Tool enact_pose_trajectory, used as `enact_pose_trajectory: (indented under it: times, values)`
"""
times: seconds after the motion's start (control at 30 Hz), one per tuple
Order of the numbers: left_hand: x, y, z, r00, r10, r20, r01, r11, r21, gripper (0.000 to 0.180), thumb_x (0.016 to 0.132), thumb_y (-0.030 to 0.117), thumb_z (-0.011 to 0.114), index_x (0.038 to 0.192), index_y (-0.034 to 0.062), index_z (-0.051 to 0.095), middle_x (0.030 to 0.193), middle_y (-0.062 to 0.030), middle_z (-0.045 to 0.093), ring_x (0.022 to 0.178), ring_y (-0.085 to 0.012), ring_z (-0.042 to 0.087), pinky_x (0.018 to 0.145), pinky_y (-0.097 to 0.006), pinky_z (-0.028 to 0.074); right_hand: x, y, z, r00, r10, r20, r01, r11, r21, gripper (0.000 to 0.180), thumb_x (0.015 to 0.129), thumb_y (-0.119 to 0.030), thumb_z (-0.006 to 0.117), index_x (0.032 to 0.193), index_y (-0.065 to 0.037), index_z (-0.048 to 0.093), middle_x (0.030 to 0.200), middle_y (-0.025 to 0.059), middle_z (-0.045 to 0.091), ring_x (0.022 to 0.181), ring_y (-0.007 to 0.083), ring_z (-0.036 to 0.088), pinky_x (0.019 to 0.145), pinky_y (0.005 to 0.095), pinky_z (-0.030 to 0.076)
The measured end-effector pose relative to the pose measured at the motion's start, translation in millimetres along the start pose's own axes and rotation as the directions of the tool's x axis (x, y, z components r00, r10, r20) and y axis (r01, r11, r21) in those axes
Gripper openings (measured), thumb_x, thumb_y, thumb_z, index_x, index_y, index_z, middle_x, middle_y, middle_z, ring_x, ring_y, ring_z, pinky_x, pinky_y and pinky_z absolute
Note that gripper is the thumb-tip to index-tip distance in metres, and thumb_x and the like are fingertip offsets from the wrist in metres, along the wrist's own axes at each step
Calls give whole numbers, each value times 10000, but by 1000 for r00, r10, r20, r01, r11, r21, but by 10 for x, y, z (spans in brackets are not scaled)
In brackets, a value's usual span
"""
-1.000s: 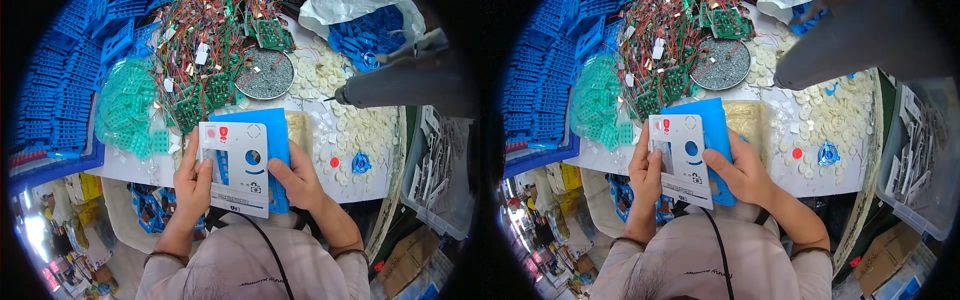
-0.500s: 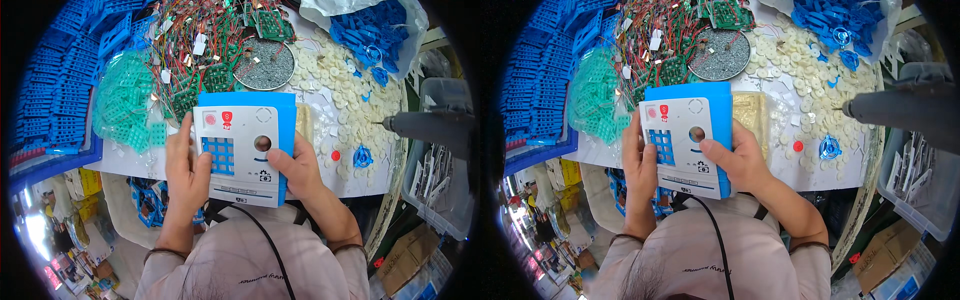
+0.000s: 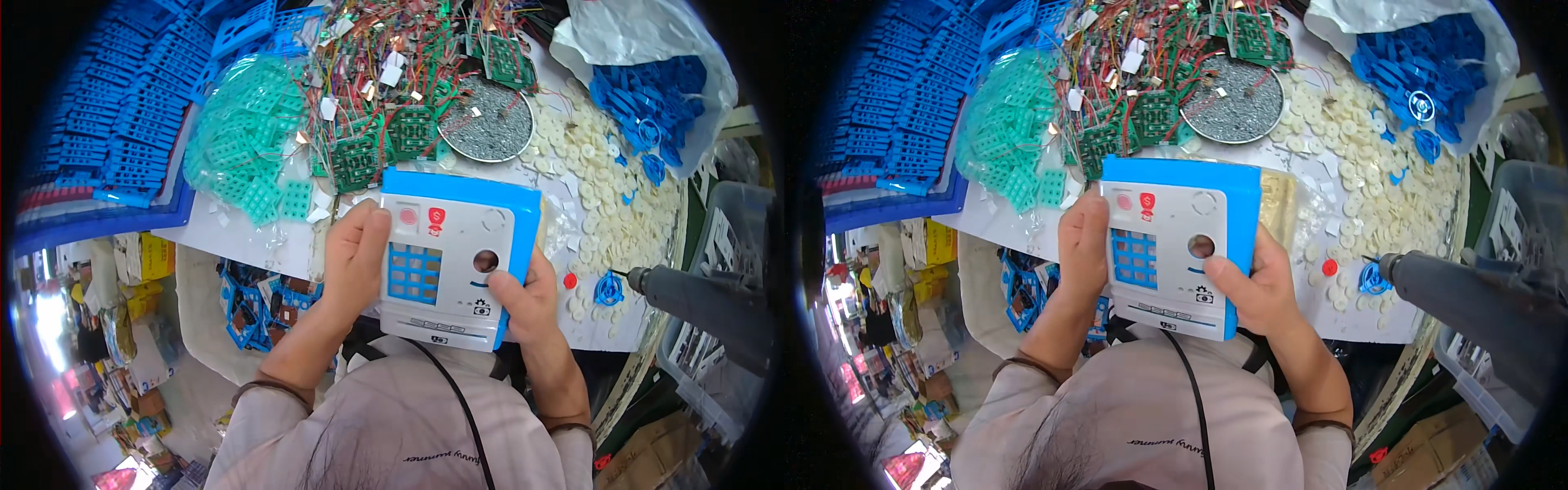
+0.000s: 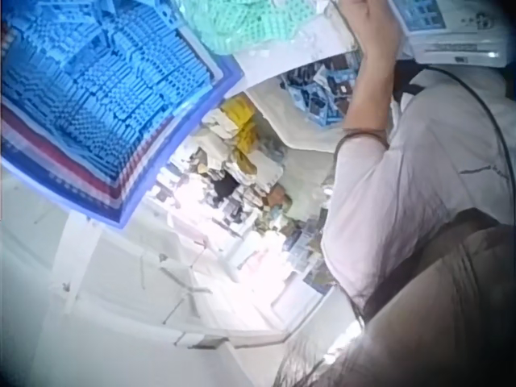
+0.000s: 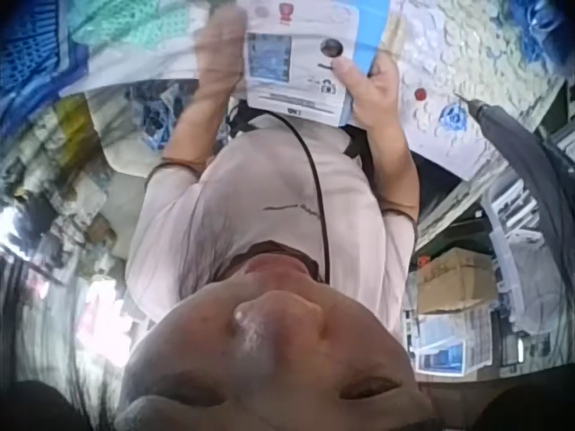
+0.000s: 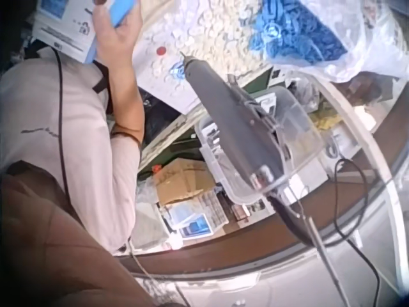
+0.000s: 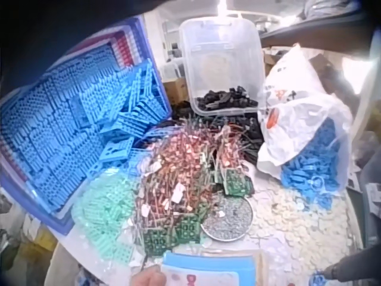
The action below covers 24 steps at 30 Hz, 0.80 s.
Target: Assembling electronic toy components by placing circuit boards and wiring into plastic housings and securing them with an electric screwdriver.
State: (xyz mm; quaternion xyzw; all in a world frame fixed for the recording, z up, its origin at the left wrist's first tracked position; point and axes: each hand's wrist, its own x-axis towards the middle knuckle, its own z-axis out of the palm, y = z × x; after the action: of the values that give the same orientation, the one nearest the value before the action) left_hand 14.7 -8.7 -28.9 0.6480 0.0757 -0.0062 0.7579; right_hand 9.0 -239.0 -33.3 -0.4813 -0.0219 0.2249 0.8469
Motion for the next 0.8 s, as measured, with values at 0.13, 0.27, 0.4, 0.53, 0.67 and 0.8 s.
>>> enact_pose_trajectory:
  times: [0.13, 0.27, 0.4, 0.53, 0.67, 0.8]
  values:
    - [128, 75, -24, 996, -79, 48, 74, 993, 94, 330, 1084, 300, 525, 950, 31, 661, 832, 34, 626, 750, -20, 534, 649, -230, 448, -40, 46, 66, 995, -95, -33, 93, 995, -46, 480, 966, -122, 661, 1386, 31, 488, 1204, 76, 625, 1093, 150, 589, 975, 337, 492]
    - [289, 76, -315, 918, -316, 238, 337, 940, -51, 333, 1075, 327, 532, 992, 29, 655, 799, 34, 605, 670, -18, 505, 564, -237, 413, -31, 9, 79, 990, -107, -87, 103, 994, -45, 445, 962, -126, 657, 1351, 26, 506, 1172, 70, 624, 1068, 149, 594, 947, 325, 505]
    - [8, 155, -192, 978, -104, 180, 79, 987, 141, 348, 1091, 317, 492, 956, 22, 617, 772, 36, 573, 696, -26, 454, 599, -238, 393, 48, -91, 126, 970, -195, -148, 171, 972, -161, 432, 962, -152, 646, 1332, 30, 518, 1136, 75, 634, 1045, 154, 607, 923, 317, 522]
    - [-279, 14, -57, 999, 17, 38, -25, 975, 220, 364, 1106, 286, 441, 910, 14, 582, 754, 34, 540, 731, -37, 421, 640, -237, 382, 85, -86, 205, 972, -152, -177, 128, 982, -140, 486, 953, -157, 645, 1374, 38, 501, 1128, 86, 637, 1034, 152, 611, 909, 305, 530]
    - [-299, -48, -7, 992, 129, 7, -128, 968, 217, 369, 1105, 281, 451, 877, 18, 572, 744, 33, 534, 718, -36, 411, 615, -245, 382, 85, -64, 193, 977, -131, -169, 120, 990, -70, 491, 951, -169, 649, 1373, 35, 503, 1136, 83, 636, 1039, 152, 608, 913, 309, 529]
    - [-214, -194, -91, 983, 99, 155, -137, 957, 258, 340, 1100, 299, 460, 984, 9, 593, 826, 12, 577, 769, -48, 472, 662, -248, 415, 64, -68, 95, 975, -162, -149, 145, 982, -118, 502, 958, -187, 659, 1377, 38, 500, 1138, 81, 635, 1047, 153, 606, 916, 309, 526]
